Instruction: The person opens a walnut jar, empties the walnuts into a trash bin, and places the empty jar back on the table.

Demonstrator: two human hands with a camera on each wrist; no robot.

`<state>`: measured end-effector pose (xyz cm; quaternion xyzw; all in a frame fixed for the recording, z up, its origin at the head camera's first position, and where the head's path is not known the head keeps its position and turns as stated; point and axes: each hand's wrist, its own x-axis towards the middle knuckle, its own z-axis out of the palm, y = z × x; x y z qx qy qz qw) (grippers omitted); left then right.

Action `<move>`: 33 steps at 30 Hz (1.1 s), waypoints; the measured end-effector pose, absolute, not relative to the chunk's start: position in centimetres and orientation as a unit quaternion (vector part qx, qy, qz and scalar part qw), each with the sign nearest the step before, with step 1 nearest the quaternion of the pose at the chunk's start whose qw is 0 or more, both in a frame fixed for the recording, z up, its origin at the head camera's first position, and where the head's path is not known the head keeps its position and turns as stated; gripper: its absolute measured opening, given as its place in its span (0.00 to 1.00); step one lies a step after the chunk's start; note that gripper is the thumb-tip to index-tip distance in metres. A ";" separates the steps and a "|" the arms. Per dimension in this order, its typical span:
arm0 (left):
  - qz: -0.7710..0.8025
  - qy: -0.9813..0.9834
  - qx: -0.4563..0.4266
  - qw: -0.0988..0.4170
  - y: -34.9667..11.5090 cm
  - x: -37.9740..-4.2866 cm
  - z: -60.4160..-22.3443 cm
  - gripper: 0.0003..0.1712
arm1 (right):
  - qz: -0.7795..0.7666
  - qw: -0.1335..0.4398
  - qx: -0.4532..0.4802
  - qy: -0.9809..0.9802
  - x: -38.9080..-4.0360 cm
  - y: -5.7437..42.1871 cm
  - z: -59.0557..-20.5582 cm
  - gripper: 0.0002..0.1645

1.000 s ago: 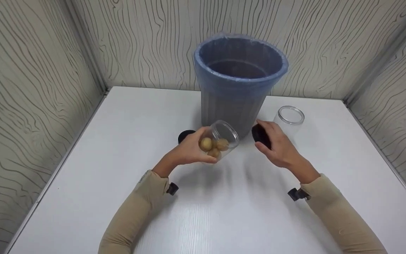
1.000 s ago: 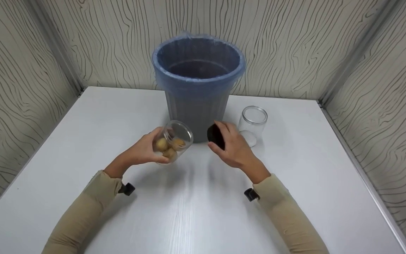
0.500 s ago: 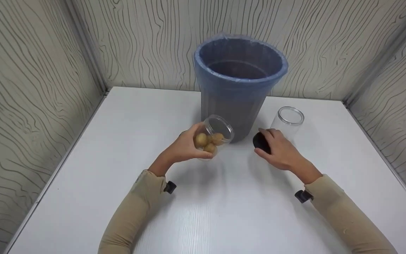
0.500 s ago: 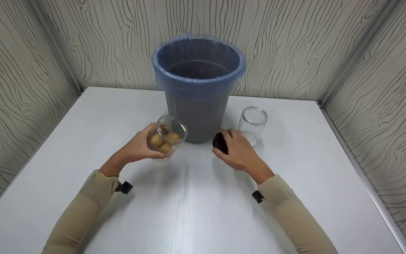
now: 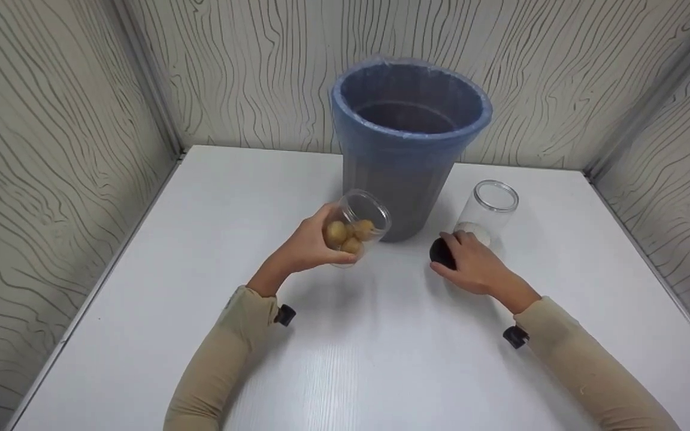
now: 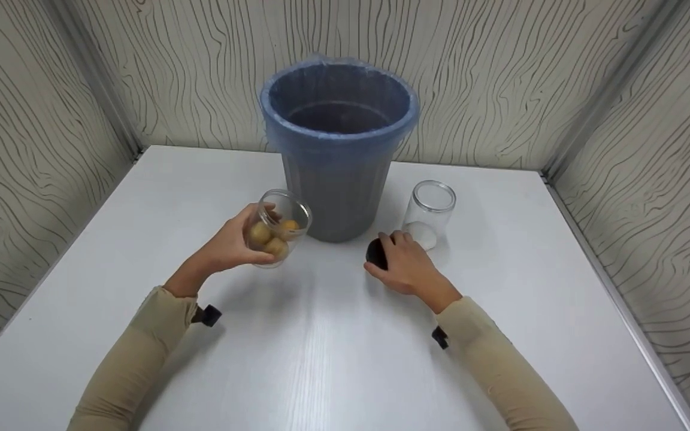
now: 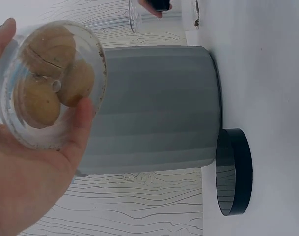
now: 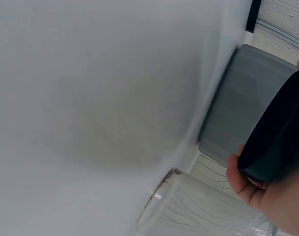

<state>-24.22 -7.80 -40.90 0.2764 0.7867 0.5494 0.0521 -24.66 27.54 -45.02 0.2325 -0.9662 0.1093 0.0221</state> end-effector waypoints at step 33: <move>0.556 0.779 0.285 0.057 -7.8 -22.2 -37.4 0.49 | 0.032 0.004 0.256 -0.966 -25.1 27.6 -47.8 0.46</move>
